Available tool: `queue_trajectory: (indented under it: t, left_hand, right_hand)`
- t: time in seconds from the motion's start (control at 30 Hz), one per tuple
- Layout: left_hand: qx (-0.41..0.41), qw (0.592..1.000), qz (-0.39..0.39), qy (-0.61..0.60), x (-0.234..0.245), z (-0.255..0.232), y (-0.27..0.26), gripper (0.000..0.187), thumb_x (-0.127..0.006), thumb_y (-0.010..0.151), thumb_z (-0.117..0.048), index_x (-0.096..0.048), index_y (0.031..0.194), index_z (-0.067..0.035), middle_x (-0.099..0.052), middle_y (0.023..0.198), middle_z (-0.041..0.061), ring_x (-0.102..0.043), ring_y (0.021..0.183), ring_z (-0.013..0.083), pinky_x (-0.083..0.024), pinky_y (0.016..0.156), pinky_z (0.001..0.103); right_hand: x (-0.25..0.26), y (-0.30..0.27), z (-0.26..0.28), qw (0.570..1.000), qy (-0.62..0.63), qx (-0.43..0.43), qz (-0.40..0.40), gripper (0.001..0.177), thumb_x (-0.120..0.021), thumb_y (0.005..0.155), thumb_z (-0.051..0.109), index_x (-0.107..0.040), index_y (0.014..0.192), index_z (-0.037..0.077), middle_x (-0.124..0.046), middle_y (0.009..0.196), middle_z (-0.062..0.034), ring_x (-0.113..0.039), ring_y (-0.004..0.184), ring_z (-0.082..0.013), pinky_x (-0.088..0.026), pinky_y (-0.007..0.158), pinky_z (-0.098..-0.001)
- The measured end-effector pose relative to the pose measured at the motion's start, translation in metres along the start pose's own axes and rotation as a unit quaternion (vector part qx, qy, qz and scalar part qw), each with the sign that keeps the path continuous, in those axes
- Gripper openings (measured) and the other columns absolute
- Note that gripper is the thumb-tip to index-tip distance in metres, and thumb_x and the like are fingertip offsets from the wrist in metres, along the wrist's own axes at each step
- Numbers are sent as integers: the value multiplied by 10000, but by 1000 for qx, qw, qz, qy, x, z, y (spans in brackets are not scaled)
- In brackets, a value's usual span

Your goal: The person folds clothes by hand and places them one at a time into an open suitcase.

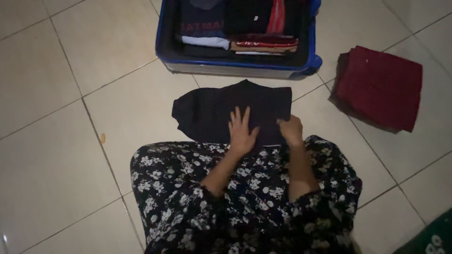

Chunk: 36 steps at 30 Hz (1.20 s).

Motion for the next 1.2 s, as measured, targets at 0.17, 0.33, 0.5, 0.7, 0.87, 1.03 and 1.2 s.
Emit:
queue_trajectory:
  t: [0.17, 0.33, 0.5, 0.7, 0.87, 1.03, 1.2]
  left_hand:
    - [-14, 995, 94, -6, -69, 28, 9, 756, -369, 1042, -579, -164, 1641, -166, 27, 1710, 242, 90, 1572, 438, 2, 1241, 592]
    - [-34, 958, 188, -212, -101, 41, 18, 845, -147, 976, -677, -133, 1633, -147, -35, 1715, 182, 68, 1573, 373, -2, 1214, 563]
    - [179, 825, 155, -514, -22, 126, 42, 969, -241, 943, -763, -462, 1504, -4, -586, 1418, 280, -611, 1278, 373, -434, 1137, 490]
    - [226, 788, -50, -570, 82, 265, 47, 840, -357, 1009, -711, -618, 1363, 4, -751, 1003, 153, -571, 809, 259, -423, 722, 413]
    - [114, 932, -314, -143, 153, 210, 11, 484, -639, 950, -312, -609, 1301, 20, -670, 1150, 213, -634, 1067, 341, -498, 967, 441]
    - [2, 961, -253, -109, 125, 124, 3, 442, -655, 913, -176, -622, 1329, -30, -637, 1339, 220, -599, 1283, 366, -469, 1125, 415]
    - [120, 981, -71, -133, 42, 151, 25, 733, -675, 951, -427, -416, 1506, -25, -354, 1534, 301, -344, 1439, 429, -302, 1167, 445]
  right_hand:
    - [53, -47, 54, 976, 196, 96, -3, 426, -698, 892, 177, -676, 1235, -74, -761, 1132, -219, -728, 965, -278, -548, 882, -378]
    - [67, -64, 87, 968, 116, 202, -93, 516, -764, 950, 231, -598, 1260, -146, -689, 1155, -291, -691, 1019, -339, -542, 869, -401]
    - [-12, -97, 161, 969, 25, 242, -34, 370, -734, 972, 262, -639, 1165, -39, -724, 1019, -228, -706, 927, -340, -554, 823, -423]
    - [-122, -162, 233, 905, 180, 331, 196, 380, -676, 955, 209, -614, 1273, 10, -738, 1094, -164, -728, 979, -243, -580, 843, -333]
    - [-100, -97, 137, 975, 91, 200, -29, 326, -562, 1077, 249, -615, 1299, 15, -703, 1192, -188, -705, 1063, -288, -554, 913, -387]
    - [-91, -63, 69, 982, 106, 126, -95, 529, -738, 934, 260, -547, 1309, -60, -697, 1148, -250, -671, 1090, -335, -507, 993, -399]
    - [-124, -87, 104, 957, 237, 101, 133, 522, -728, 887, 227, -590, 1332, -10, -702, 1254, -167, -689, 1103, -267, -505, 981, -376]
Point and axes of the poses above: each hand's wrist, its own y-axis towards the middle knuckle, its own x-axis out of the back of the hand, z = x × y, the point moved 10 cm from there along y, towards the middle knuckle
